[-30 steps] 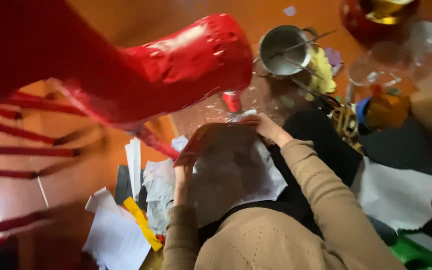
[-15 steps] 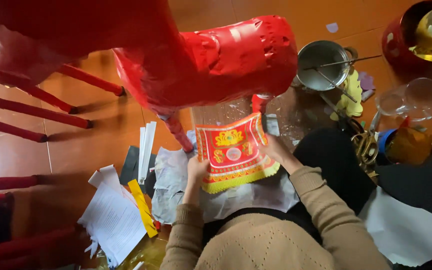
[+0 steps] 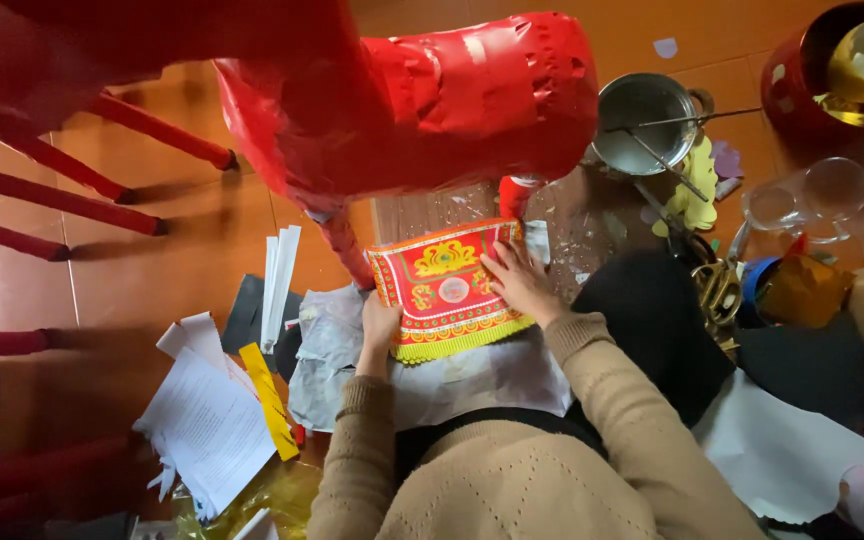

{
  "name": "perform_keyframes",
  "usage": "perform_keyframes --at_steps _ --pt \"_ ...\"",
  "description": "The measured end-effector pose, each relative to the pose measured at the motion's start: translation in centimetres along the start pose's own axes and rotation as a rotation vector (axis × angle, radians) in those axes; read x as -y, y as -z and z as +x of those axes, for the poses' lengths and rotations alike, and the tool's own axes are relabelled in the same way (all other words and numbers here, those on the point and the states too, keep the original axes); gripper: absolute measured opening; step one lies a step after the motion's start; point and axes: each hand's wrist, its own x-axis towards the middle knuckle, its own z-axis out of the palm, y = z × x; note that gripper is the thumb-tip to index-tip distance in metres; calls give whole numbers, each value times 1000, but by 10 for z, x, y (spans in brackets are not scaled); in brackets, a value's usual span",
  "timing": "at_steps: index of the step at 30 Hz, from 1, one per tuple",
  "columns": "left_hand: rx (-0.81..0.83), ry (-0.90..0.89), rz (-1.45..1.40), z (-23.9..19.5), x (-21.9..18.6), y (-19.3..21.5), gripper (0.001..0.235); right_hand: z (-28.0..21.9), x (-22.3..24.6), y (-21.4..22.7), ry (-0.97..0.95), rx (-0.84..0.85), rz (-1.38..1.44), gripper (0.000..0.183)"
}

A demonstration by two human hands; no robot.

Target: Assemble and decorate a red paper horse structure by cutting and attaching paper elements.

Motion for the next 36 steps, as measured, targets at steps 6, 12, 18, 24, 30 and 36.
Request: perform_keyframes --at_steps 6,12,18,24,30,36 --pt "47 10 -17 -10 -17 7 42 20 -15 36 -87 79 102 56" --pt "144 60 -139 45 33 -15 46 31 -128 84 -462 -208 -335 5" --pt "145 -31 5 61 77 -15 51 14 -195 167 -656 -138 -359 14" --pt "-130 -49 197 -16 16 55 30 9 -108 252 -738 117 -173 36" --pt "-319 -294 39 -4 -19 81 81 -18 -125 156 -970 -276 861 25" --pt "-169 -262 -107 46 -8 58 44 -13 -147 100 -1041 -320 1324 16"
